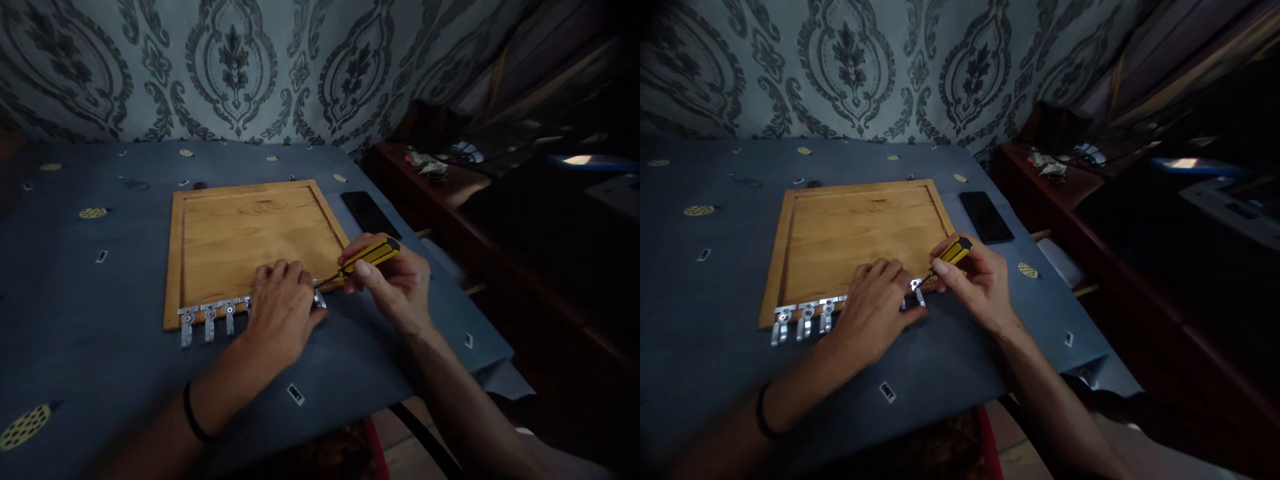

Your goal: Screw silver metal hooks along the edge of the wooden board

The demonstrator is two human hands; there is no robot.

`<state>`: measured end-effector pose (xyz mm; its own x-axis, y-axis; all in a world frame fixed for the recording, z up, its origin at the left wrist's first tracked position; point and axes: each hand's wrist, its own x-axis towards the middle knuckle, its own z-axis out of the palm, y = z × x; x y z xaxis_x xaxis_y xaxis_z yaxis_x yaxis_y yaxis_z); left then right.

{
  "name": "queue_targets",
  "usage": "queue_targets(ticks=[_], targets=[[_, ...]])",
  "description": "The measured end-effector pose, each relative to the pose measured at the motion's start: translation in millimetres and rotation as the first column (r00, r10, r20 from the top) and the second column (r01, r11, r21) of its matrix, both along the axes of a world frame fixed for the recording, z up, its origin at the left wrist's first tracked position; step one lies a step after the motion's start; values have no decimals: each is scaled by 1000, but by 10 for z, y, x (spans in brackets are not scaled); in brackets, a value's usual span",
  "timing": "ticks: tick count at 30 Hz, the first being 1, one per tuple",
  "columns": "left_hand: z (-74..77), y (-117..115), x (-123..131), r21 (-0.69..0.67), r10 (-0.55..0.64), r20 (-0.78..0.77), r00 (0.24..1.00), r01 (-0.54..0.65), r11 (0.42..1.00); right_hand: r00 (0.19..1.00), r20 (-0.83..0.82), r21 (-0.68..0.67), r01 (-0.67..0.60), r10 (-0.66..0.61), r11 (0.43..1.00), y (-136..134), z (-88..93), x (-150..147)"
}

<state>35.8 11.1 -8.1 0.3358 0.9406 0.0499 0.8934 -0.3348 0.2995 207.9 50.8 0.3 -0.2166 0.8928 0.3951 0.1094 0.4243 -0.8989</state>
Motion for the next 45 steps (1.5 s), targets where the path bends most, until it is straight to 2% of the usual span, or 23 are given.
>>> queue_targets(ticks=[5, 8, 12, 16, 19, 24, 28, 30, 32, 34, 45], targets=[[4, -1, -4, -13, 0, 15, 1000, 0, 1000, 984, 42, -58, -170, 173, 984, 47, 36, 100], [6, -5, -6, -10, -1, 27, 1000, 1, 1000, 978, 56, -51, -197, 200, 979, 64, 45, 127], [-2, -5, -9, -11, -8, 18, 1000, 8, 1000, 986, 88, 31, -147, 143, 989, 61, 27, 86], [-29, -9, -10, 17, -11, 12, 1000, 10, 1000, 989, 145, 171, -9, -16, 985, 20, -26, -3], [-49, -15, -10, 38, -14, 20, 1000, 13, 999, 979, 161, 216, 86, -123, 972, -9, -61, -51], [-38, -10, -3, 29, -14, 15, 1000, 13, 999, 979, 167, 217, 80, -117, 973, -8, -74, -57], [-11, -3, 7, 7, 0, -8, 1000, 0, 1000, 984, 113, 314, 93, -134, 945, -21, -110, -38], [-7, -3, 6, 20, -2, -4, 1000, 2, 1000, 987, 10, 292, 150, -160, 945, -35, -137, -30], [-9, -4, 3, 34, -7, 5, 1000, 6, 999, 980, -87, 213, 193, -178, 958, -43, -152, -25], [-14, -5, -1, 29, -6, 9, 1000, 6, 1000, 976, -114, 153, 202, -186, 967, -44, -147, -26], [-2, -7, -1, 19, -7, 11, 1000, 6, 1000, 985, 75, 111, 148, -156, 983, -48, -119, -36]])
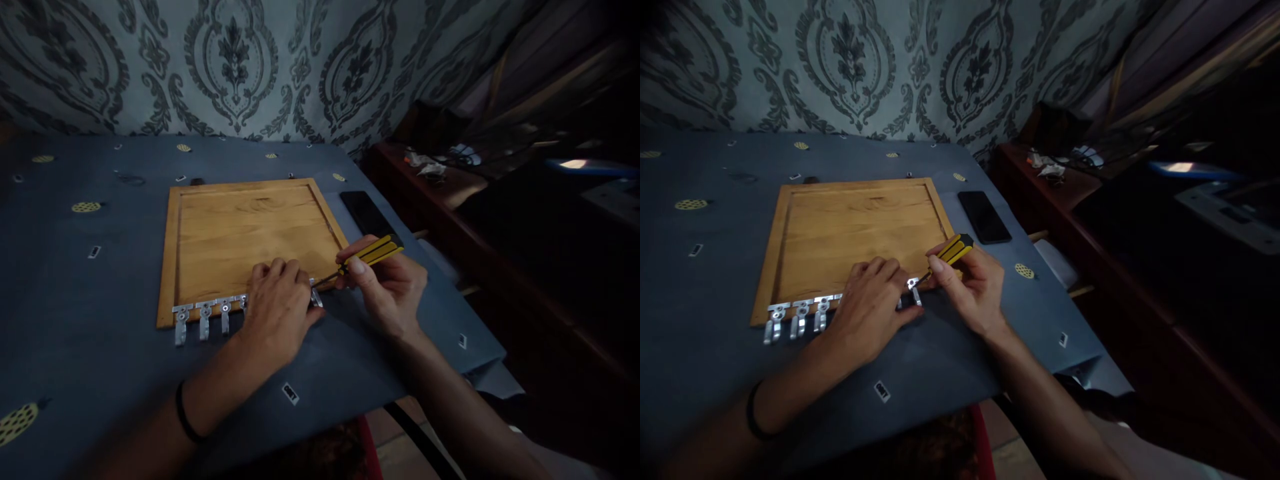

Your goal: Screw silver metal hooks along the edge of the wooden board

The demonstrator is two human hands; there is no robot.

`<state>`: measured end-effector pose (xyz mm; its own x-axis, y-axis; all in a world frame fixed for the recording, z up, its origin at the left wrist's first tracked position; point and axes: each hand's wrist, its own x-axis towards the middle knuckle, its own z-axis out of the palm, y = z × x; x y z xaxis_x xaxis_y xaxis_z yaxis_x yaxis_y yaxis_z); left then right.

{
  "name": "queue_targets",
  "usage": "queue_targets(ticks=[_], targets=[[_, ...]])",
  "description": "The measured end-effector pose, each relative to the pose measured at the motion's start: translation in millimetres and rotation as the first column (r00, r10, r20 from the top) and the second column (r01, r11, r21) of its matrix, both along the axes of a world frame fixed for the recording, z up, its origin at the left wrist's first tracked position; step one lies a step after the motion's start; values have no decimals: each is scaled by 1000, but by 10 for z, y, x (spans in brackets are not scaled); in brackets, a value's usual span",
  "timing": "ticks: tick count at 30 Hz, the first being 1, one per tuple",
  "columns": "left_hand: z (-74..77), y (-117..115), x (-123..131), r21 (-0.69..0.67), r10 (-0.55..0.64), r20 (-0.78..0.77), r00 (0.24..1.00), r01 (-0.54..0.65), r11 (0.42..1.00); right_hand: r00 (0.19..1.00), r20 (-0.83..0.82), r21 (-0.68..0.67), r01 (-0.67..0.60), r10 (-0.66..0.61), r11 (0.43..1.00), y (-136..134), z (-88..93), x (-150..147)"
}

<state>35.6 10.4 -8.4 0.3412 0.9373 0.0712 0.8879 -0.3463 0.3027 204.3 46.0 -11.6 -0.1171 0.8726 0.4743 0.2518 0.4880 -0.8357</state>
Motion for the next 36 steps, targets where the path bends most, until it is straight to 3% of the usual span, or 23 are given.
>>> queue_targets(ticks=[21, 36], targets=[[45, 8, 8, -35, 8, -18, 1000, -9, 999, 990, 35, -91, -135, 139, 987, 22, 52, 33], [36, 11, 12, -33, 15, -40, 999, -16, 999, 990, 81, 31, -119, 117, 992, 79, 16, 6]])
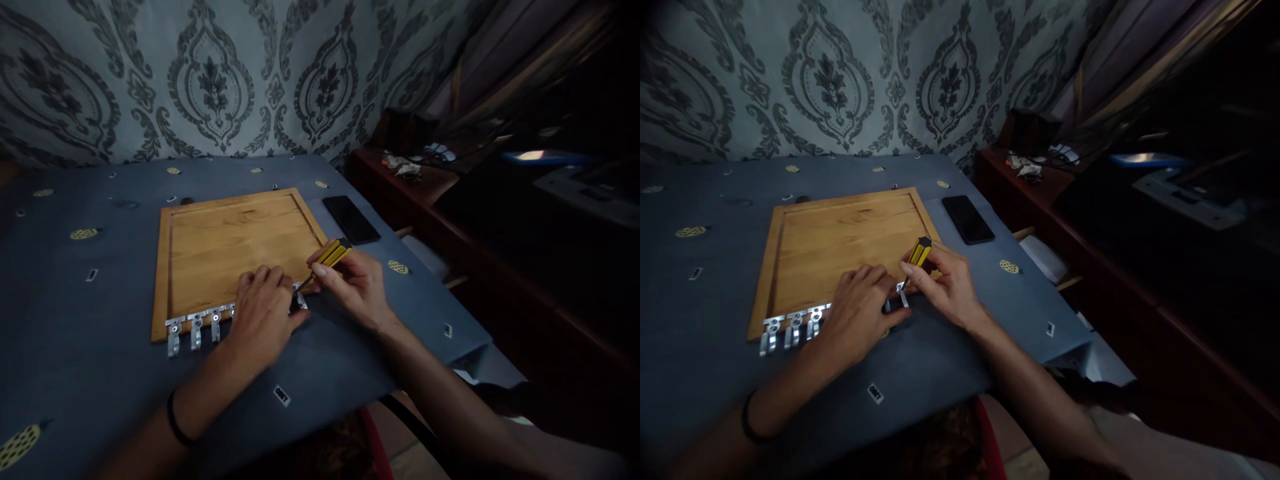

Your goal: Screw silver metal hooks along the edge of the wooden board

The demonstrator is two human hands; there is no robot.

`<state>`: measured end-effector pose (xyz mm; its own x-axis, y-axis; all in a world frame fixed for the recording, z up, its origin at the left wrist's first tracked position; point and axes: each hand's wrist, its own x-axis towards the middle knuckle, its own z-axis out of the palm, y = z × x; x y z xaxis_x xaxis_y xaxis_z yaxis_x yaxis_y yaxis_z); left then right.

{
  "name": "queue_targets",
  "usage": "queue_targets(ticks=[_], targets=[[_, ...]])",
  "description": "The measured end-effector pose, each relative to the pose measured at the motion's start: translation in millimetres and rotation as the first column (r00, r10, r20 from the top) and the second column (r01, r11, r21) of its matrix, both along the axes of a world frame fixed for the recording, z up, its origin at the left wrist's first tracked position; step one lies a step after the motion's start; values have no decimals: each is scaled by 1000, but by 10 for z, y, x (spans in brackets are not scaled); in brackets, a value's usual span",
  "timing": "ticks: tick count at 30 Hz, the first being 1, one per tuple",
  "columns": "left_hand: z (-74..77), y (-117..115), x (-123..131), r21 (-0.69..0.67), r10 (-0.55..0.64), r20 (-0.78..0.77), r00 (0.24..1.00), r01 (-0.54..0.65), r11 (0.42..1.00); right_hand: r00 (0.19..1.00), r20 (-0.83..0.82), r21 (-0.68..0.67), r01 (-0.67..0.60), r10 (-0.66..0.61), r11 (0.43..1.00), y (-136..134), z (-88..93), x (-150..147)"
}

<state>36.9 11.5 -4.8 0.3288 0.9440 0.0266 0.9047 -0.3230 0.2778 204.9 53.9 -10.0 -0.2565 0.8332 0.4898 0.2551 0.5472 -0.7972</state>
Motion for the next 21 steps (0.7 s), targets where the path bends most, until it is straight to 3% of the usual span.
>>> queue_targets(ticks=[10, 17, 21], targets=[[37, -4, -5, -3, -1, -36, 999, 1, 1000, 998, -39, -1, 57, -57, 998, -28, -60, -4], [57, -8, -4, -20, -9, -34, 999, 8, 1000, 932, -303, -79, 183, -198, 980, -40, -16, -40], [41, -11, -10, -9, -8, -26, 1000, 8, 1000, 948, -280, -106, 129, -154, 986, -29, -1, -51]])
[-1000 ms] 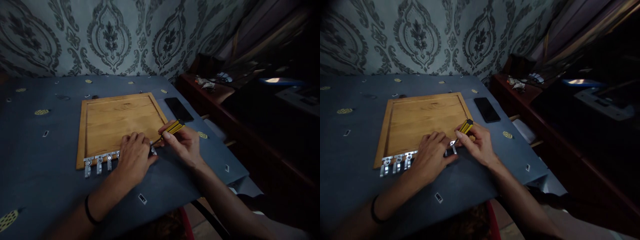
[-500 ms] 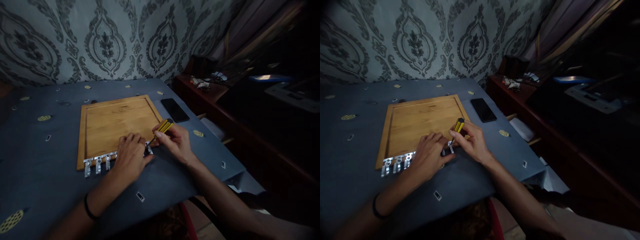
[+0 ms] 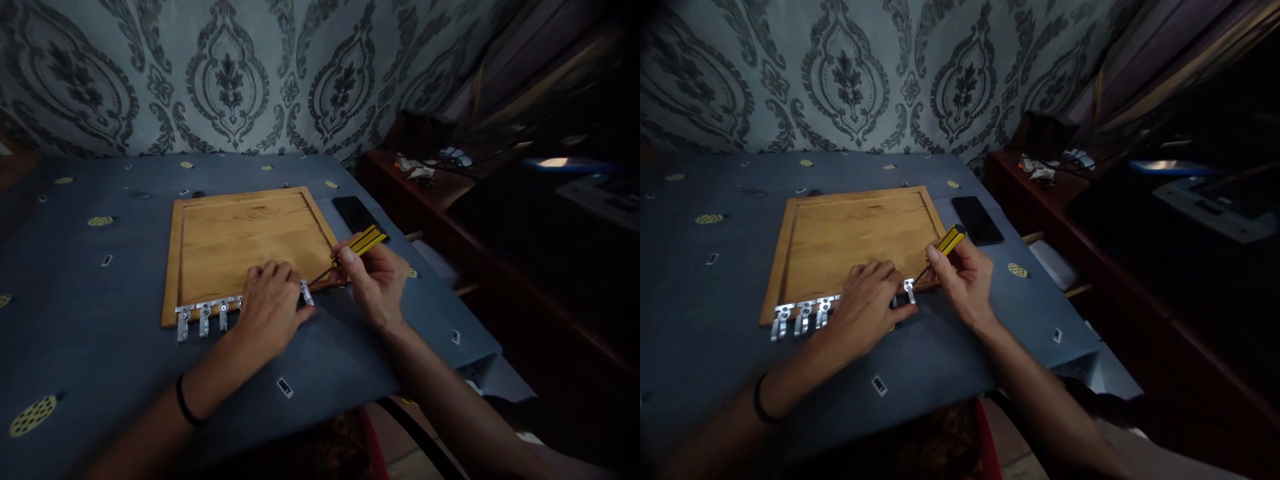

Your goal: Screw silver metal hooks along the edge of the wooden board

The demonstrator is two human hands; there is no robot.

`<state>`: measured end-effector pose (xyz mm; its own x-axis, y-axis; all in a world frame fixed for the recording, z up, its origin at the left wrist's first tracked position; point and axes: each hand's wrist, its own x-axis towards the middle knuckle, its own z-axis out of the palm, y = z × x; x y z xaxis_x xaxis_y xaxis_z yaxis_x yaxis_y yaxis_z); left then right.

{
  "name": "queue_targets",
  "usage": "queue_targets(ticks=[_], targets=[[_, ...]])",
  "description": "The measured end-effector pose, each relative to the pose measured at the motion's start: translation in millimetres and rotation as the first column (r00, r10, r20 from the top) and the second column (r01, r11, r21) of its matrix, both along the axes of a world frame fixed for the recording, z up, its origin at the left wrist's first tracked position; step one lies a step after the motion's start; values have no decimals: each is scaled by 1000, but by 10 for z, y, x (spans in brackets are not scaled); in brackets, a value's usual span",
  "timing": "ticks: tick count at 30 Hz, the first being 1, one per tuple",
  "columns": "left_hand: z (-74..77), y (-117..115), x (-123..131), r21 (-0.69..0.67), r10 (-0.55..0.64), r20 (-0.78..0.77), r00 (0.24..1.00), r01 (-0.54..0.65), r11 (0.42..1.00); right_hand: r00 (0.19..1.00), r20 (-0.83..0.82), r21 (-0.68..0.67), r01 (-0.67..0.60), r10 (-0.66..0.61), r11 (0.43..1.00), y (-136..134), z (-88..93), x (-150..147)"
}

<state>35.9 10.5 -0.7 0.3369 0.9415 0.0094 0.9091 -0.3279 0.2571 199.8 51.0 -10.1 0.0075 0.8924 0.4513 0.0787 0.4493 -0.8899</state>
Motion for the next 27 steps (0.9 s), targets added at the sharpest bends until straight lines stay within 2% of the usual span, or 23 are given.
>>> queue_targets(ticks=[10, 15, 21, 27], targets=[[-36, -8, -5, 16, -9, 31, 999, 9, 1000, 997, 31, -71, -70, 72, 995, -19, -51, -27], [-27, -4, -5, -9, -10, 33, 999, 10, 1000, 993, 60, -103, -91, 97, 991, -10, -9, -1], [-54, -11, -7, 1, -11, 46, 999, 11, 1000, 971, 141, -132, -175, 193, 976, 7, 85, 78], [-63, -6, -10, 9, -10, 39, 999, 10, 1000, 964, 186, -107, -173, 191, 979, 28, 81, 84]])
